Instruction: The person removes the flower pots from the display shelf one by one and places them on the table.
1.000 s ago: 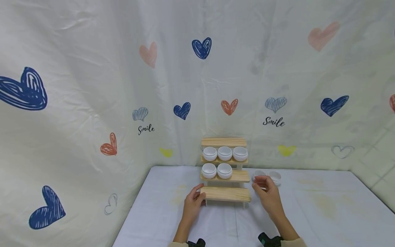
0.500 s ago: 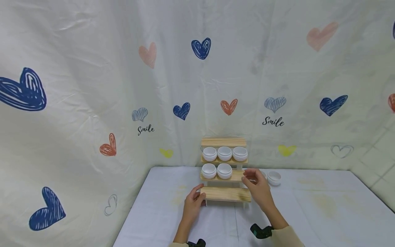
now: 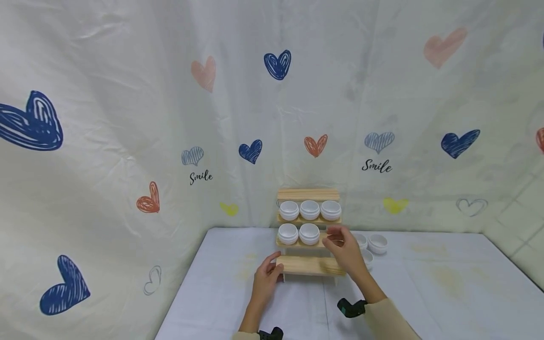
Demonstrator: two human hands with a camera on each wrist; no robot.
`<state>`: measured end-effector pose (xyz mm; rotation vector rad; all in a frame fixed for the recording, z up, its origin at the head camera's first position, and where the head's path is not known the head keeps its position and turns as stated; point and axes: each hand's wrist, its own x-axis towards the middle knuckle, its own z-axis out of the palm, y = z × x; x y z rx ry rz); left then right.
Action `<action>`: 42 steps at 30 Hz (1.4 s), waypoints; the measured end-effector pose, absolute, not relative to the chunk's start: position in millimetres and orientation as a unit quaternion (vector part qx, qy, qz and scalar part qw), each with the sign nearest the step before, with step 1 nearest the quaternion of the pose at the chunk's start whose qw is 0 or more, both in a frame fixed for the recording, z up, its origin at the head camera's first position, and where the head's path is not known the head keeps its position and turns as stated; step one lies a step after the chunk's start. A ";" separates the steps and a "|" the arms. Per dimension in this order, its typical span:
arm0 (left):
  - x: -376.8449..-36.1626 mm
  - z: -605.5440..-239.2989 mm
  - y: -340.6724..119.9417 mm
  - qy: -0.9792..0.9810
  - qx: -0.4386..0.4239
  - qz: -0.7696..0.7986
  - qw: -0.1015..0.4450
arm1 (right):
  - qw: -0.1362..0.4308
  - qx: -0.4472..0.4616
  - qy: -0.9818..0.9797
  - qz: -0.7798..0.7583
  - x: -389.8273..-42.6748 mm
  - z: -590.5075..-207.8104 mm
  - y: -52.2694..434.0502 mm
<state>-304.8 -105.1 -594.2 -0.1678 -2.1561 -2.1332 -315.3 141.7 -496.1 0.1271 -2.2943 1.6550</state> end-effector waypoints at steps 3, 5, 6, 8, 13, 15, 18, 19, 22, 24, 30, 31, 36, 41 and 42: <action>-304.2 -594.6 -104.4 -0.710 -0.050 -0.700 0.049 | 0.143 0.051 -0.798 0.584 -317.4 -494.5 139.4; -304.6 -595.6 -104.0 -0.711 -0.048 -0.700 0.048 | 0.132 0.052 -0.798 0.586 -319.1 -493.1 137.8; -304.9 -595.9 -104.0 -0.712 -0.046 -0.699 0.048 | 0.127 0.052 -0.798 0.586 -319.9 -492.0 136.8; -305.7 -596.2 -103.9 -0.714 -0.045 -0.697 0.047 | 0.117 0.052 -0.800 0.586 -322.2 -490.3 134.8; -307.1 -595.6 -104.2 -0.712 -0.046 -0.699 0.048 | 0.102 0.050 -0.815 0.568 -328.7 -490.1 130.0; -307.0 -595.6 -104.1 -0.710 -0.048 -0.701 0.048 | 0.101 0.046 -0.818 0.565 -330.9 -491.4 128.9; -307.6 -596.1 -104.2 -0.709 -0.047 -0.702 0.047 | 0.104 0.043 -0.810 0.575 -332.6 -492.8 126.9; -307.7 -596.3 -104.3 -0.709 -0.047 -0.702 0.047 | 0.106 0.045 -0.807 0.580 -332.7 -493.0 126.2; -308.8 -597.0 -104.7 -0.709 -0.044 -0.702 0.046 | 0.110 0.049 -0.800 0.588 -332.3 -493.3 123.3; -309.0 -597.2 -104.7 -0.709 -0.045 -0.703 0.046 | 0.110 0.047 -0.803 0.584 -332.3 -493.7 121.2; -309.6 -597.6 -104.9 -0.710 -0.044 -0.701 0.048 | 0.110 0.041 -0.831 0.544 -332.2 -495.3 114.4; -309.6 -597.5 -104.9 -0.710 -0.045 -0.702 0.047 | 0.110 0.042 -0.833 0.541 -332.2 -495.6 113.4; -309.3 -596.6 -104.7 -0.704 -0.048 -0.707 0.049 | 0.105 0.044 -0.836 0.537 -333.6 -497.0 111.2; -309.0 -596.7 -104.3 -0.704 -0.049 -0.707 0.047 | 0.103 0.049 -0.831 0.544 -336.0 -498.8 110.8; -308.7 -596.7 -104.0 -0.705 -0.048 -0.706 0.047 | 0.104 0.049 -0.831 0.544 -336.6 -499.4 110.7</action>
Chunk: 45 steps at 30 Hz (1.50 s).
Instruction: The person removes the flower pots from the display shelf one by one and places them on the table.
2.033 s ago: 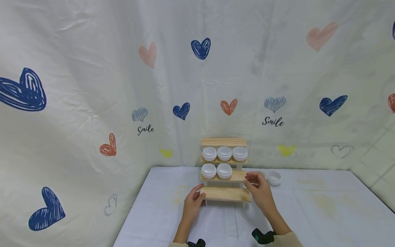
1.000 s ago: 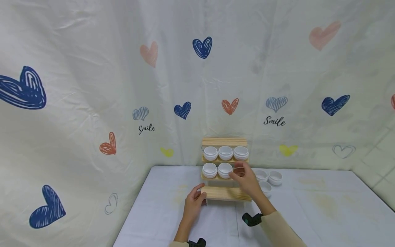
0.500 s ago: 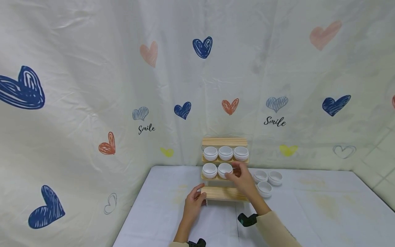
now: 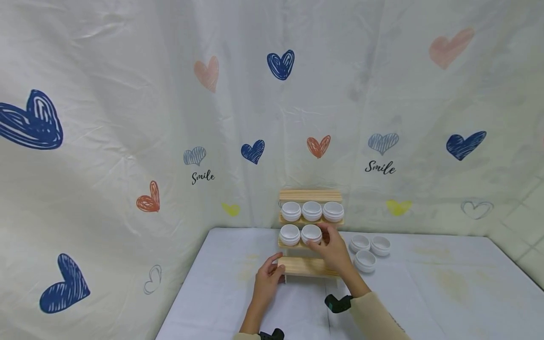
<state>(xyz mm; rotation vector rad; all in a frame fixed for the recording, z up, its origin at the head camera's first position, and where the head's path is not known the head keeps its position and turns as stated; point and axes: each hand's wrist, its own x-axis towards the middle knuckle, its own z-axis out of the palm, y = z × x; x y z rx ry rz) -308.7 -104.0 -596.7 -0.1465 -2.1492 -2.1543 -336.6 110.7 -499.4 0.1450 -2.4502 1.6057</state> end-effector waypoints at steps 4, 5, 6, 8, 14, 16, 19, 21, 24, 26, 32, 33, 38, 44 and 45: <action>-308.5 -597.5 -103.9 -0.705 -0.048 -0.706 0.048 | 0.109 0.048 -0.833 0.541 -338.8 -501.9 109.7; -308.7 -598.2 -103.9 -0.706 -0.050 -0.705 0.051 | 0.110 0.048 -0.834 0.538 -339.1 -502.2 109.4; -309.3 -598.8 -104.0 -0.706 -0.051 -0.705 0.051 | 0.112 0.048 -0.835 0.536 -339.4 -502.5 109.0; -309.9 -599.3 -104.4 -0.708 -0.052 -0.703 0.052 | 0.114 0.047 -0.839 0.530 -339.0 -502.7 108.4; -310.2 -599.1 -103.8 -0.711 -0.047 -0.700 0.052 | 0.114 0.042 -0.845 0.521 -338.2 -504.1 108.7; -310.5 -599.5 -103.7 -0.711 -0.045 -0.699 0.052 | 0.113 0.041 -0.845 0.521 -338.7 -504.8 109.0; -310.4 -600.3 -103.6 -0.712 -0.045 -0.699 0.051 | 0.113 0.041 -0.842 0.525 -338.6 -505.7 109.4; -310.2 -600.8 -103.7 -0.713 -0.046 -0.697 0.052 | 0.118 0.046 -0.842 0.524 -338.2 -506.7 109.8; -309.8 -600.4 -103.7 -0.712 -0.047 -0.698 0.053 | 0.118 0.047 -0.842 0.524 -337.9 -508.0 110.6; -309.9 -599.4 -103.8 -0.712 -0.048 -0.699 0.053 | 0.118 0.048 -0.843 0.523 -337.9 -508.9 111.5; -310.1 -596.7 -104.8 -0.708 -0.052 -0.703 0.046 | 0.122 0.060 -0.831 0.540 -337.4 -510.1 114.6; -310.1 -596.6 -104.9 -0.707 -0.053 -0.704 0.046 | 0.124 0.062 -0.830 0.541 -337.3 -510.2 115.1; -310.1 -599.5 -104.8 -0.712 -0.057 -0.698 0.054 | 0.125 0.060 -0.828 0.543 -336.7 -510.5 116.8; -309.0 -598.8 -104.2 -0.711 -0.052 -0.699 0.053 | 0.132 0.054 -0.827 0.544 -333.6 -509.4 118.1; -309.1 -599.0 -104.2 -0.712 -0.052 -0.698 0.052 | 0.134 0.053 -0.826 0.545 -333.2 -509.5 118.4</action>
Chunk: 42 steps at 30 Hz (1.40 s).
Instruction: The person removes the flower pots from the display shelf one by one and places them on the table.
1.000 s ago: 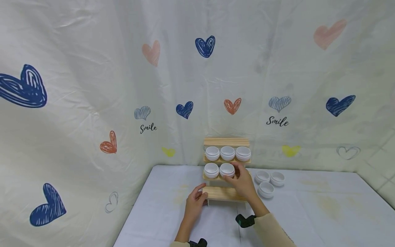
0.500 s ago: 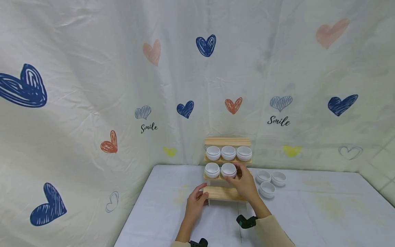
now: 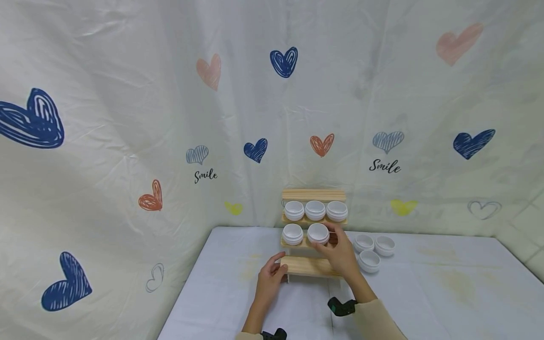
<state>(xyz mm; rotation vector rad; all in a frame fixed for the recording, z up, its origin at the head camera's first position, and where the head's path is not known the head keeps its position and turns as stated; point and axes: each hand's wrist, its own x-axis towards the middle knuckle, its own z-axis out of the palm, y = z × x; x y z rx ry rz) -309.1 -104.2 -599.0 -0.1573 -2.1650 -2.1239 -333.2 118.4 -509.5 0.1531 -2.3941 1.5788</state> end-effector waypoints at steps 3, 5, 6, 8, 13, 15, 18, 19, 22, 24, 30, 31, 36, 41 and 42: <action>-309.8 -599.5 -103.6 -0.712 -0.052 -0.699 0.052 | 0.142 0.054 -0.821 0.550 -332.0 -509.8 119.8; -310.1 -599.2 -103.3 -0.710 -0.054 -0.700 0.052 | 0.147 0.055 -0.815 0.557 -331.4 -510.0 120.5; -310.1 -599.0 -103.2 -0.709 -0.055 -0.701 0.052 | 0.149 0.055 -0.812 0.562 -331.0 -510.2 120.8; -310.2 -599.2 -103.3 -0.711 -0.055 -0.699 0.053 | 0.155 0.059 -0.806 0.568 -330.2 -510.9 121.4; -309.4 -599.5 -103.9 -0.715 -0.052 -0.695 0.055 | 0.166 0.063 -0.789 0.588 -328.3 -513.5 123.5; -309.1 -599.5 -104.3 -0.715 -0.051 -0.695 0.056 | 0.167 0.063 -0.784 0.594 -327.0 -513.8 124.2; -309.6 -600.0 -104.5 -0.713 -0.048 -0.697 0.055 | 0.163 0.066 -0.779 0.602 -324.2 -513.2 125.5; -309.6 -600.2 -104.5 -0.713 -0.049 -0.698 0.055 | 0.163 0.068 -0.776 0.605 -323.3 -513.1 125.9; -310.0 -600.8 -104.5 -0.711 -0.049 -0.699 0.054 | 0.159 0.074 -0.768 0.616 -321.2 -513.2 127.2; -309.8 -600.8 -104.6 -0.713 -0.051 -0.697 0.054 | 0.160 0.076 -0.767 0.617 -319.9 -513.7 128.2; -309.1 -599.6 -105.0 -0.714 -0.055 -0.696 0.051 | 0.152 0.083 -0.760 0.626 -312.1 -511.2 131.8; -308.9 -599.2 -105.0 -0.713 -0.055 -0.697 0.051 | 0.148 0.083 -0.759 0.629 -310.6 -510.6 132.6; -308.4 -597.9 -105.1 -0.711 -0.054 -0.699 0.050 | 0.136 0.078 -0.761 0.630 -303.9 -507.9 137.2; -308.5 -598.0 -105.2 -0.712 -0.054 -0.698 0.050 | 0.139 0.073 -0.772 0.616 -297.6 -504.4 144.0; -308.4 -597.9 -105.3 -0.713 -0.055 -0.697 0.050 | 0.138 0.073 -0.773 0.614 -296.2 -503.6 145.5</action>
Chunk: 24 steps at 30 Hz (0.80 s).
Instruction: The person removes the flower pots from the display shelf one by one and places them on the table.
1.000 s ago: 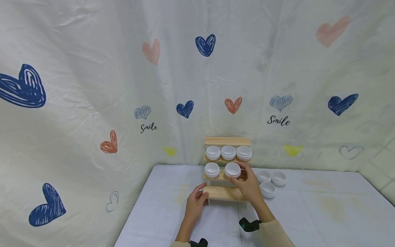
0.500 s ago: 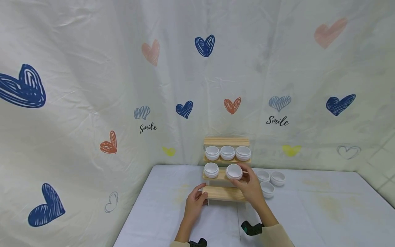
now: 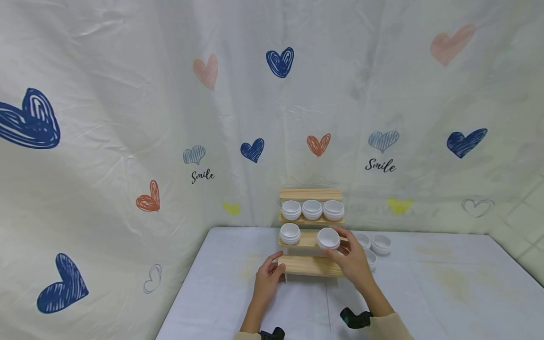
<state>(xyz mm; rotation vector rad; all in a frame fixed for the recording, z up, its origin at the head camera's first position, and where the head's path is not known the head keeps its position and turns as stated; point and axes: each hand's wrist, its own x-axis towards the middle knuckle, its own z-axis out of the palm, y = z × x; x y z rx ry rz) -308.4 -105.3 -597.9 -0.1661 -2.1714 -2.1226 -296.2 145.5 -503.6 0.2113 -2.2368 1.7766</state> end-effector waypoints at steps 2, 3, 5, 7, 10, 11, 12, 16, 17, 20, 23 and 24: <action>-308.6 -597.2 -105.2 -0.713 -0.054 -0.697 0.050 | 0.138 0.074 -0.775 0.612 -293.6 -502.1 148.5; -308.6 -597.0 -105.2 -0.713 -0.053 -0.697 0.049 | 0.137 0.074 -0.779 0.607 -292.8 -501.9 150.4; -308.7 -596.9 -105.1 -0.711 -0.051 -0.700 0.048 | 0.130 0.070 -0.783 0.604 -290.3 -500.5 153.7; -308.7 -596.7 -105.1 -0.709 -0.049 -0.702 0.048 | 0.126 0.065 -0.789 0.598 -288.0 -499.5 156.5; -308.2 -597.9 -104.9 -0.711 -0.050 -0.699 0.053 | 0.120 0.058 -0.796 0.590 -285.0 -499.2 160.7; -308.0 -598.4 -104.9 -0.712 -0.051 -0.698 0.055 | 0.119 0.056 -0.799 0.587 -283.9 -499.5 161.9; -307.6 -598.3 -105.0 -0.713 -0.050 -0.697 0.055 | 0.120 0.056 -0.800 0.585 -282.8 -499.9 163.1; -305.8 -596.6 -104.8 -0.715 -0.045 -0.696 0.051 | 0.120 0.053 -0.805 0.579 -278.8 -502.0 168.5; -305.5 -596.3 -104.8 -0.714 -0.044 -0.697 0.050 | 0.119 0.054 -0.806 0.578 -277.8 -502.7 169.9; -304.5 -594.5 -104.6 -0.712 -0.042 -0.699 0.050 | 0.117 0.053 -0.807 0.576 -275.8 -504.1 174.6; -304.4 -594.5 -104.3 -0.712 -0.044 -0.699 0.050 | 0.113 0.049 -0.808 0.577 -273.9 -505.4 180.0; -304.2 -594.3 -104.1 -0.712 -0.045 -0.699 0.050 | 0.113 0.047 -0.807 0.578 -273.4 -505.9 181.9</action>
